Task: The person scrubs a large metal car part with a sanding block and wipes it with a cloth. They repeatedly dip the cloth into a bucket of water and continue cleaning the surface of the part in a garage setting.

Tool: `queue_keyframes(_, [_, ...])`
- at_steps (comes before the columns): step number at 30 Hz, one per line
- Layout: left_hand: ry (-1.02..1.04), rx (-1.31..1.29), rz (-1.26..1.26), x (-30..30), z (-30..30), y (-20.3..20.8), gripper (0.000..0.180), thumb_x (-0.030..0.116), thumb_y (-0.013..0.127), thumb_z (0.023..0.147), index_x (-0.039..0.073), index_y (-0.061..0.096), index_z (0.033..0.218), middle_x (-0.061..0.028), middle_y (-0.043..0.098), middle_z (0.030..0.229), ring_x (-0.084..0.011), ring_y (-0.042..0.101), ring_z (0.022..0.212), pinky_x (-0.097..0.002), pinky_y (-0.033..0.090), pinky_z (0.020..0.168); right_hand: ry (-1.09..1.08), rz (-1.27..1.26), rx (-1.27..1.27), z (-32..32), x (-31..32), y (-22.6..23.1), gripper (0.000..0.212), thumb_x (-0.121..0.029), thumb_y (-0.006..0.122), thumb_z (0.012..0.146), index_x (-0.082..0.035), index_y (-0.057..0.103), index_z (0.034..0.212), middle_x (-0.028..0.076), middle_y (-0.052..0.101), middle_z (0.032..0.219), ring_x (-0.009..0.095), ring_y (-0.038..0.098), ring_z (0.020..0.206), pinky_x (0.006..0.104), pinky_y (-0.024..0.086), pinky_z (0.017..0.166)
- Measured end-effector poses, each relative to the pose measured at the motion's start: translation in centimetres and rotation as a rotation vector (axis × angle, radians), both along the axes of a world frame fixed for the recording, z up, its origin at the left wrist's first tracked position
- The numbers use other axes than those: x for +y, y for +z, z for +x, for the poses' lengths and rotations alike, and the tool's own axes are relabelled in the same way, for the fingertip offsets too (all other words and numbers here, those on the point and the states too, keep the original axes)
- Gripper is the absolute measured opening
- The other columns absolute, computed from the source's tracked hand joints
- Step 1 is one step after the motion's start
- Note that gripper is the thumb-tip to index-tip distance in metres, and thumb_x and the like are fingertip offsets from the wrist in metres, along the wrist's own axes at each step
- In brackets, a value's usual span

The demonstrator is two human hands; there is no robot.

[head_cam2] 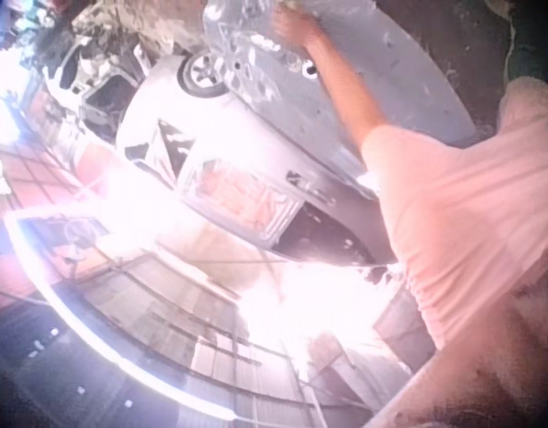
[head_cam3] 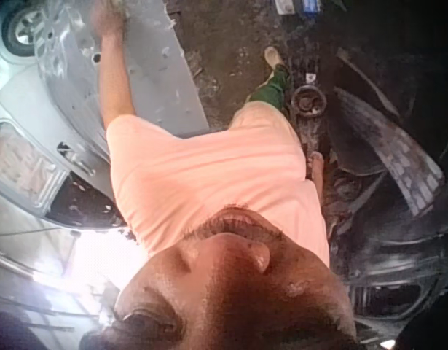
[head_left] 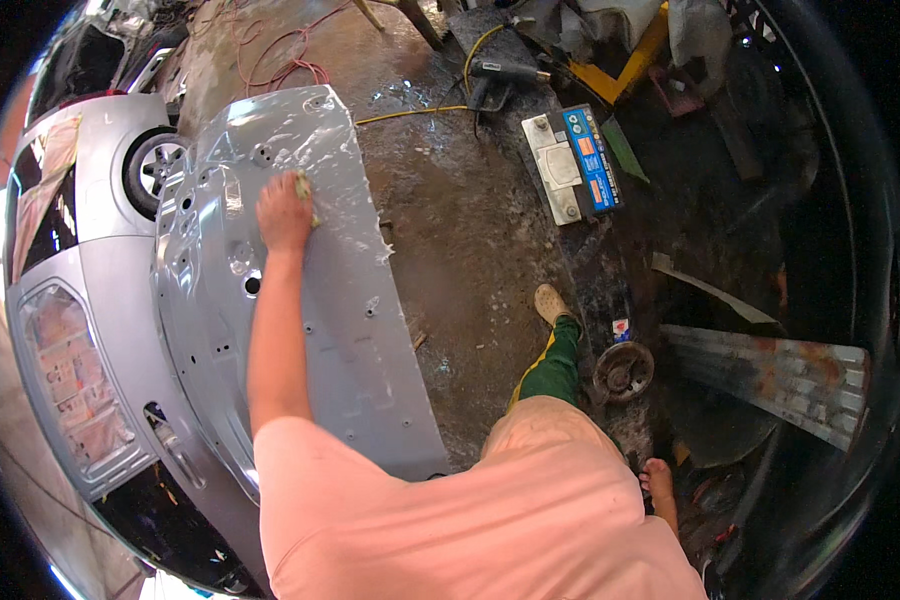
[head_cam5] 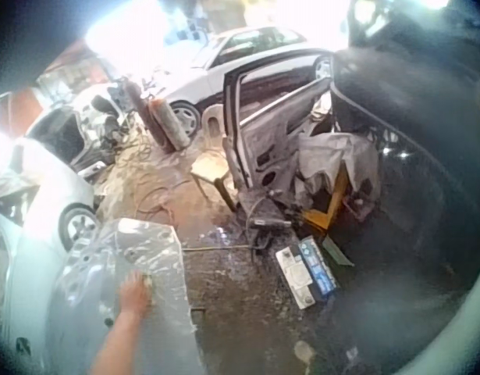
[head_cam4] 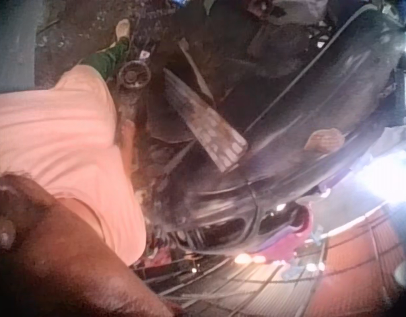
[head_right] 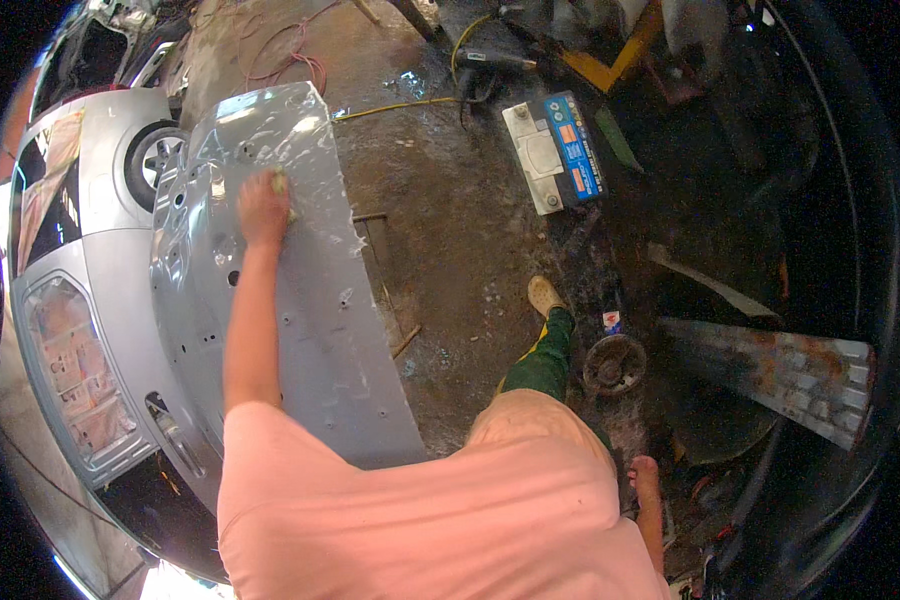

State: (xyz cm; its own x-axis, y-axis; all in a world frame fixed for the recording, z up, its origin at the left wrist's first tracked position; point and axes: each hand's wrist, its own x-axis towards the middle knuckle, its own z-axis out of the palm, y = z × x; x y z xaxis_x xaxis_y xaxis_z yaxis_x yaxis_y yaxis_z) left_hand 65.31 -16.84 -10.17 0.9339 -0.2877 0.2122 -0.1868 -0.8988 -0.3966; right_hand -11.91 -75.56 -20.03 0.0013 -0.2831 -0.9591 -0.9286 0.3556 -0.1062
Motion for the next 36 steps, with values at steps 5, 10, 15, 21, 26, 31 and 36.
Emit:
queue_keyframes(5, [-0.078,0.076,0.029,-0.7,10.1,-3.5,0.042,0.036,0.068,0.091,0.021,0.06,0.13,-0.0112,0.062,0.127,-0.0352,0.061,0.116,-0.0476,0.052,0.095,-0.005,-0.048,-0.002,1.0,-2.1,0.0,0.017,-0.027,0.063,0.102,-0.014,0.06,0.113,-0.001,0.062,0.09,0.01,0.061,0.068,0.0237,0.047,0.052])
queue_keyframes(10, [-0.176,0.326,-0.079,-2.0,10.5,-4.7,0.051,0.037,0.067,0.093,0.033,0.057,0.142,-0.0142,0.056,0.147,-0.0377,0.054,0.133,-0.0485,0.044,0.111,0.087,-0.133,0.018,1.9,-3.5,-0.4,0.027,-0.031,0.063,0.103,-0.013,0.061,0.123,-0.001,0.064,0.097,0.011,0.062,0.074,0.0269,0.047,0.059])
queue_keyframes(15, [-0.38,0.49,-0.178,-4.2,2.3,-2.9,0.051,0.028,0.069,0.089,0.026,0.06,0.14,-0.0129,0.058,0.145,-0.0358,0.052,0.135,-0.0496,0.042,0.112,0.168,-0.087,-0.058,0.6,-3.9,-2.1,0.035,-0.036,0.06,0.103,-0.011,0.061,0.127,0.0,0.066,0.101,0.011,0.065,0.08,0.0273,0.051,0.065])
queue_keyframes(21, [-0.502,0.486,-0.069,-5.6,-13.2,0.1,0.053,0.02,0.069,0.086,0.022,0.061,0.138,-0.0107,0.051,0.152,-0.0373,0.048,0.139,-0.0491,0.039,0.117,0.257,-0.148,-0.152,-0.8,-3.9,-3.1,0.035,-0.033,0.059,0.103,-0.011,0.061,0.13,0.002,0.067,0.106,0.014,0.067,0.087,0.0312,0.052,0.073])
queue_keyframes(26, [-0.529,0.557,-0.029,-5.1,-25.2,0.8,0.055,0.019,0.072,0.083,0.02,0.062,0.137,-0.0091,0.048,0.155,-0.0358,0.045,0.142,-0.0472,0.039,0.117,0.291,-0.192,-0.272,-6.4,-4.3,-3.5,0.036,-0.03,0.058,0.103,-0.01,0.06,0.132,0.003,0.068,0.109,0.015,0.067,0.089,0.0323,0.053,0.074])
queue_keyframes(31, [-0.568,0.618,-0.067,-4.5,-35.9,1.8,0.051,0.018,0.078,0.078,0.017,0.066,0.128,-0.0074,0.052,0.151,-0.0332,0.045,0.142,-0.044,0.04,0.118,0.377,-0.325,-0.368,-17.5,-4.6,-5.9,0.032,-0.028,0.061,0.101,-0.008,0.064,0.126,0.004,0.069,0.104,0.016,0.068,0.082,0.0323,0.052,0.068])
queue_keyframes(36, [-0.601,0.628,0.008,-4.4,-47.3,2.1,0.044,0.022,0.075,0.084,0.017,0.067,0.126,-0.0073,0.055,0.147,-0.0322,0.047,0.141,-0.0431,0.042,0.115,0.344,-0.324,-0.364,-29.3,-3.9,-6.7,0.033,-0.025,0.065,0.097,-0.003,0.066,0.122,0.007,0.071,0.102,0.018,0.068,0.081,0.0338,0.053,0.069])
